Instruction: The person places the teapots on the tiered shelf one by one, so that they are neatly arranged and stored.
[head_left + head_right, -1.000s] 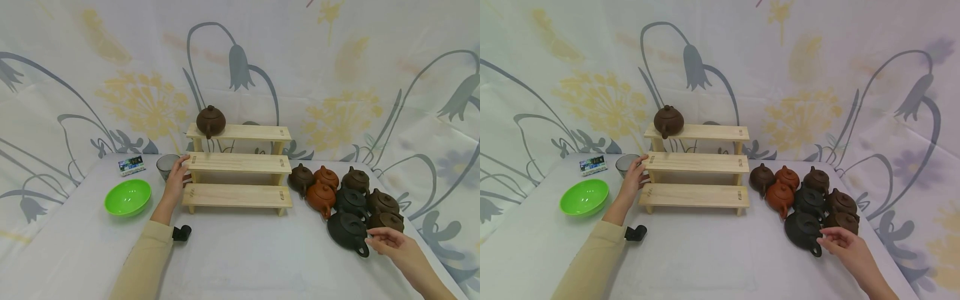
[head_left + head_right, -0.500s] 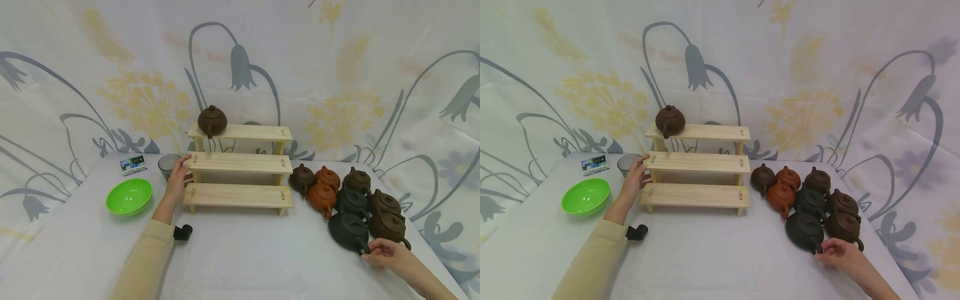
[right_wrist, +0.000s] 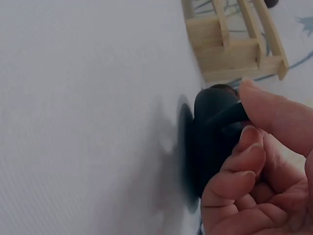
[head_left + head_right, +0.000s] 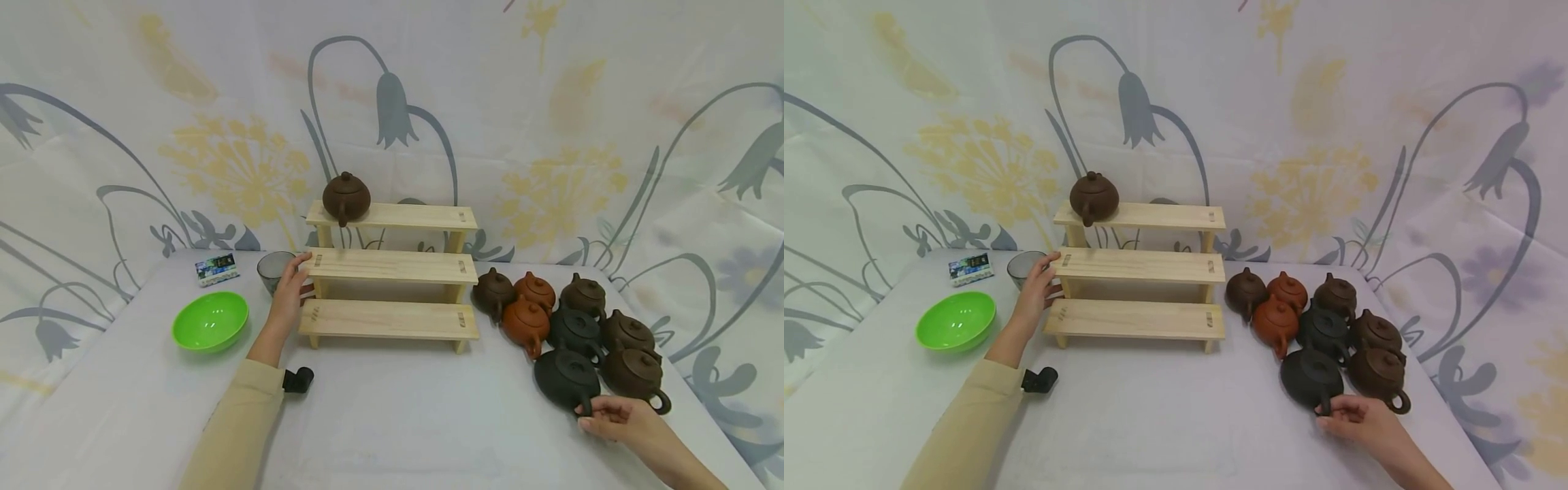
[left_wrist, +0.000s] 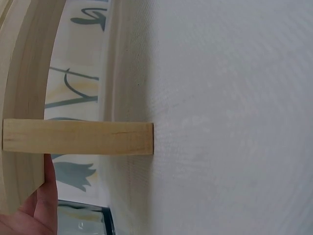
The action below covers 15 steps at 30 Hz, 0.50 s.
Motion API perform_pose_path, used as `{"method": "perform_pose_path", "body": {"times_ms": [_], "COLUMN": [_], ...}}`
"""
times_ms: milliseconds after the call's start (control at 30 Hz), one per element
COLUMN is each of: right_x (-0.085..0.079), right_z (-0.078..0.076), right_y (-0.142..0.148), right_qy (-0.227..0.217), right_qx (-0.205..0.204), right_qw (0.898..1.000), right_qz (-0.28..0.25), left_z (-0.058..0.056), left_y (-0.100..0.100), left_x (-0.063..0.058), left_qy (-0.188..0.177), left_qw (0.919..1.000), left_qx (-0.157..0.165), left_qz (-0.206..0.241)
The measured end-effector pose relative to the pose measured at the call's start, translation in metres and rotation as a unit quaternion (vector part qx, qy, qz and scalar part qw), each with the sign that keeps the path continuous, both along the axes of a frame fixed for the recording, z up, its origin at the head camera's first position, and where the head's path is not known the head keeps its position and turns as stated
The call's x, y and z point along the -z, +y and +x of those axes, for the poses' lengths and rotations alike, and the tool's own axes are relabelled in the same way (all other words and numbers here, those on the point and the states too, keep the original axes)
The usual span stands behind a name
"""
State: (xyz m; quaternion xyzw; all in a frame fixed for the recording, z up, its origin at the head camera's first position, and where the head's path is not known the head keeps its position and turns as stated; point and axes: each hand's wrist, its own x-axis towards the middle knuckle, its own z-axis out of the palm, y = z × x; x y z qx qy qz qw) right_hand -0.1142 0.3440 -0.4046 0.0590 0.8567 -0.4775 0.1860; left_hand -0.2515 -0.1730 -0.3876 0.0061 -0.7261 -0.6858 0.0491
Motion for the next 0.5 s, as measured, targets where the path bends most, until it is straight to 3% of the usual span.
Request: {"method": "perform_pose_path", "body": {"times_ms": [133, 233, 500], "right_x": [-0.001, -0.003, -0.011], "right_z": [0.001, 0.001, 0.006], "right_y": [-0.008, -0.012, -0.017], "right_qy": [0.007, 0.011, 0.029], "right_qx": [0.048, 0.062, 0.034], "right_qw": [0.999, 0.997, 0.989], "right_qz": [-0.022, -0.047, -0.14], "left_z": [0.0, 0.001, 0.0], "left_y": [-0.001, -0.001, -0.001], "left_x": [0.0, -0.001, 0.0], "left_qy": [0.002, 0.0, -0.006], "left_qw": [1.0, 1.0, 1.0], "left_qx": [-0.001, -0.002, -0.004], "left_qz": [-0.002, -0.003, -0.003]}}
